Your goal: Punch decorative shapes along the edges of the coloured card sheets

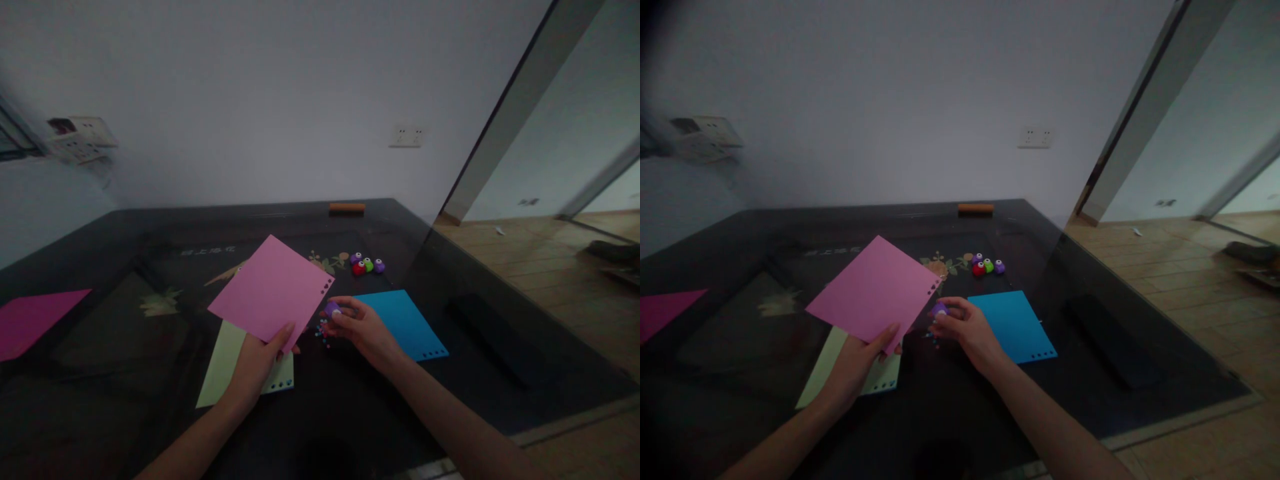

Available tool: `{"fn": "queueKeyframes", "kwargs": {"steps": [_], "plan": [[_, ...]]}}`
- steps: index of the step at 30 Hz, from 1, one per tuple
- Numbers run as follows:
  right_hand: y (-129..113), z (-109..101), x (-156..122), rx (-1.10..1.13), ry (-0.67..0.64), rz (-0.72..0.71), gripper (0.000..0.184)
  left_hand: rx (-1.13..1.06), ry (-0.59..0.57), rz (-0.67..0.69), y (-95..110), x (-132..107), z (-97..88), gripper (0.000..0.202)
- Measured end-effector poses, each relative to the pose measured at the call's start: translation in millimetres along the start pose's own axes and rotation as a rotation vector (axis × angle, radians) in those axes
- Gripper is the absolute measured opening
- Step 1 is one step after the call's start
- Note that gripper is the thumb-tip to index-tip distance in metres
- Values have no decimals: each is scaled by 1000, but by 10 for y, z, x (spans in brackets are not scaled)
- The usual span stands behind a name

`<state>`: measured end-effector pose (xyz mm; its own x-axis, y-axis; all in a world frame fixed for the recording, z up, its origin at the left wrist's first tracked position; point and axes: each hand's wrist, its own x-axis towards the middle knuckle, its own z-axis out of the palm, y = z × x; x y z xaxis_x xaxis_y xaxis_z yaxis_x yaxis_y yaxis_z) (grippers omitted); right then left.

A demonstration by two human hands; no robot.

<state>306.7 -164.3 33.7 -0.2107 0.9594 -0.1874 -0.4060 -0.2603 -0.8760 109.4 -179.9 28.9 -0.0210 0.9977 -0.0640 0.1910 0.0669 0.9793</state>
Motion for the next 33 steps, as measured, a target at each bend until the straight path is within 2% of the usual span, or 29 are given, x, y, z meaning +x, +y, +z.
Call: {"fn": "queueKeyframes", "kwargs": {"steps": [4,7,14,24,33], "plan": [[37,46,-24,-20,30,26,47,101,-63,-31,-33,4,-99,38],[59,77,-46,-17,35,79,45,117,-63,-41,-5,10,-153,37],[67,116,-111,62,37,64,39,298,-25,-23,130,-121,-123,41],[47,130,-132,79,32,68,39,281,16,40,60,-81,-129,33],[28,150,-147,111,40,72,40,337,6,70,44,-81,-129,33]]}}
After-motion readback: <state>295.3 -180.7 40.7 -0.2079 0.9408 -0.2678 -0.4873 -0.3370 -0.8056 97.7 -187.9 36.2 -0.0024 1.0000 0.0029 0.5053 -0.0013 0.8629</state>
